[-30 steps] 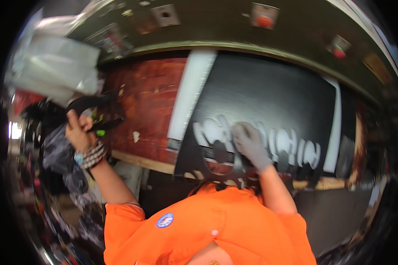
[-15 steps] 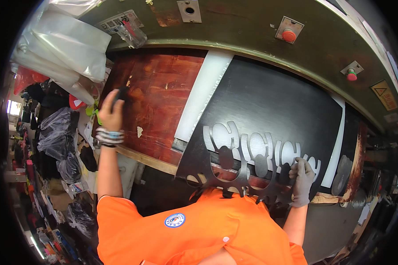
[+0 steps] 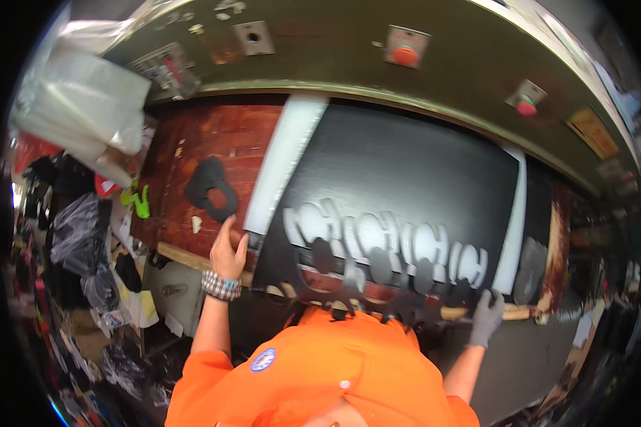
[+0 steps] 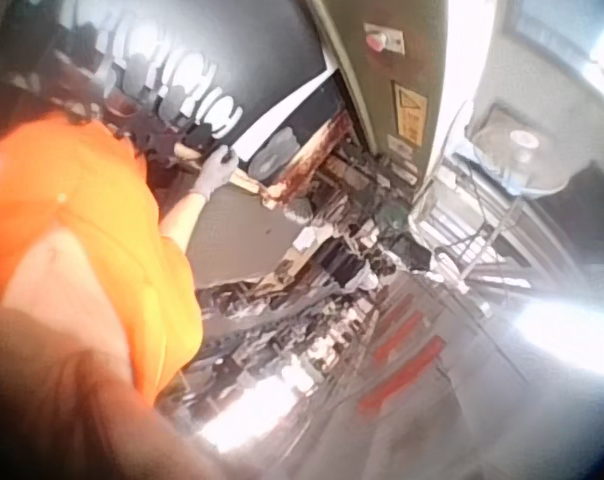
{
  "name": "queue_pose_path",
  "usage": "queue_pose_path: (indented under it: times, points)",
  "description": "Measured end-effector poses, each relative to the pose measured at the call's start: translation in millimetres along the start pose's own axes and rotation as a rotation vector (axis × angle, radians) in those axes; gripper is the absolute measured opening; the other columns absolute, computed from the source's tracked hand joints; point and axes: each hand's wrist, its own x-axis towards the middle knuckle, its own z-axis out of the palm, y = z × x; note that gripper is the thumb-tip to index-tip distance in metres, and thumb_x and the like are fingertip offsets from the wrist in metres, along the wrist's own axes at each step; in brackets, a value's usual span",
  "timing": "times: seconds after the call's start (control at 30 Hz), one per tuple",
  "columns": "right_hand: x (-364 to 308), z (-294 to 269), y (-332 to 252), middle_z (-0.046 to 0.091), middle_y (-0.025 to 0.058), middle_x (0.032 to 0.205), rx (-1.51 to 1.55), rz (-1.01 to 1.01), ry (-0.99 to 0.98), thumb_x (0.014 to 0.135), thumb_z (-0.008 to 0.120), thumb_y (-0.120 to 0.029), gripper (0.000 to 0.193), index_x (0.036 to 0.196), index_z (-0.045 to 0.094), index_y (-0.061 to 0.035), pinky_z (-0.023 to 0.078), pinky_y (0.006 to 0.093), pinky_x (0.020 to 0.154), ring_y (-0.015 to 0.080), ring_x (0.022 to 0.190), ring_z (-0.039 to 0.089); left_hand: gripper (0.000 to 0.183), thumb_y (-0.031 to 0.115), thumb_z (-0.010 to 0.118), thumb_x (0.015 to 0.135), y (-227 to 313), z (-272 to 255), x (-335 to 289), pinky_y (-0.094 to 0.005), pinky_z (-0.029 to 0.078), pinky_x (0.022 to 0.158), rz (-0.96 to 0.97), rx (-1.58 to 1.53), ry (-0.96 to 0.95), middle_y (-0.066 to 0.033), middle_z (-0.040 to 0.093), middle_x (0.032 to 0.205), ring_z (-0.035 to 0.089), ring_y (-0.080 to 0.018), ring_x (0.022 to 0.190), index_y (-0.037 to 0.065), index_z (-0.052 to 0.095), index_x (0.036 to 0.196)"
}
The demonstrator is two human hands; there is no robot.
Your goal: The person operates a hydraulic cutting press to cut shapes from black rubber sheets. They place a sheet on the press bed, align it, press the activation button to cut, then remove the cut pieces and excess material. The process is repeated with multiple sheets.
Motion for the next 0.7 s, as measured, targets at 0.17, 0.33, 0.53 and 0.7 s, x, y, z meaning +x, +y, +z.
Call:
queue_pose_path:
  times: [0.17, 0.33, 0.53, 0.7]
  points:
    - [6.4, 7.6, -7.5, 0.068, 0.0163, 0.102, 0.198, 0.036, 0.063, 0.093, 0.065, -0.027, 0.039, 0.114, 0.064, 0.0056, 0.049, 0.0355, 0.086, 0.0238, 0.092, 0.063, 0.036, 0.016, 0.065, 0.093, 44.6, 40.3, -27.7, -0.0381, 0.052, 0.071, 0.174, -0.052, 0.274, -0.0173, 0.067, 0.085, 0.067, -0.03, 0.079, 0.004, 0.06, 0.126]
    - [29.4, 6.4, -27.8, 0.067, 0.0117, 0.086, 0.231, -0.047, 0.017, 0.095, 0.062, -0.022, 0.03, 0.11, 0.063, 0.0044, 0.048, 0.0306, 0.073, 0.0178, 0.077, 0.06, 0.026, 0.018, 0.065, 0.093, 19.3, -12.1, -66.7, -0.0338, 0.039, 0.057, -0.168, -0.25, -0.439, -0.0063, 0.048, 0.069, 0.04, -0.0132, 0.063, -0.001, 0.05, 0.084]
    - [70.8, -24.9, 28.7, 0.062, 0.0202, 0.117, -0.275, -0.344, 0.206, 0.088, 0.068, -0.031, 0.042, 0.119, 0.063, -0.0025, 0.045, 0.0445, 0.093, 0.0347, 0.109, 0.057, 0.031, 0.021, 0.066, 0.093, 22.4, 1.6, -53.7, -0.0283, 0.049, 0.071, -0.288, -0.475, -0.303, -0.0047, 0.065, 0.085, 0.059, -0.0129, 0.078, -0.003, 0.062, 0.112]
    - [105.2, -35.8, 70.7, 0.04, 0.0315, 0.143, -0.382, -0.205, 0.065, 0.078, 0.074, -0.052, 0.085, 0.144, 0.045, -0.0068, 0.032, 0.051, 0.111, 0.0459, 0.132, 0.039, 0.036, 0.021, 0.058, 0.098, 62.7, 82.8, 27.1, -0.037, 0.051, 0.088, -0.003, -0.083, 0.262, -0.0201, 0.069, 0.112, 0.067, -0.0309, 0.102, -0.001, 0.061, 0.126]
